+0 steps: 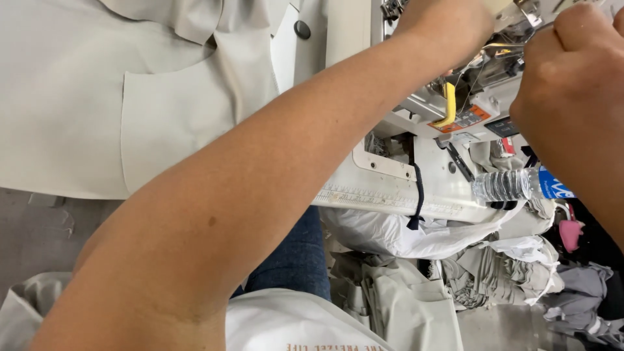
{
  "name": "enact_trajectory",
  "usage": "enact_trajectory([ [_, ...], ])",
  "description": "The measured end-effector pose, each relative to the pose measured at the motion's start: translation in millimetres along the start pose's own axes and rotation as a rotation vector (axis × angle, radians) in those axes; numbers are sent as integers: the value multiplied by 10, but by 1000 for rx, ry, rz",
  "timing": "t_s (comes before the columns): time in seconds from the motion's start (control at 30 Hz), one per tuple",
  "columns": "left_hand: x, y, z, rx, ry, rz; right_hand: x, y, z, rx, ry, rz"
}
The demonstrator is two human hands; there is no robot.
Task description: Adjusting and threading an industrial sewing machine using a precision tool
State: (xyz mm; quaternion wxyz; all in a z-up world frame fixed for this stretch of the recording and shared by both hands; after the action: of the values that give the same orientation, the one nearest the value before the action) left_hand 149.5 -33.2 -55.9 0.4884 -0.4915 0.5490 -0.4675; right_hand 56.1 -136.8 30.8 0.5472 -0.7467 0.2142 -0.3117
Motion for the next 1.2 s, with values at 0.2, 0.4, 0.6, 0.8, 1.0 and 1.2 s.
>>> enact_trajectory([
  [0.2, 28, 38, 6, -38, -30, -94, -68, -20, 49, 17, -53, 267],
  [0.4, 12, -11, -18, 34, -44, -33, -97, -5, 33, 20, -79, 105],
  [0.6, -21, -37, -43, 77, -70, -52, -52, 89, 130, -74, -7, 6],
  [0.8, 13, -51, -10, 83, -80, -52, -63, 71, 146, -74, -29, -10],
  [1.0, -43, -79, 46, 59, -143, -29, -7, -13, 101, 43, -56, 339],
  [1.2, -112, -66, -200, -77, -97, -160, -122, -153, -19, 213, -205, 269],
])
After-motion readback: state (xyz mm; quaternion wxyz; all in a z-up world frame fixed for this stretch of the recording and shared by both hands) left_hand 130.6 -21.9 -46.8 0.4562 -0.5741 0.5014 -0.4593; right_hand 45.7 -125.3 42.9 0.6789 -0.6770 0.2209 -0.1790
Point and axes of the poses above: each hand's wrist, its own z-axis towards the middle knuckle, its own x-axis out of the palm, y = z × x, the point moved 9 cm from there along z, towards the middle knuckle
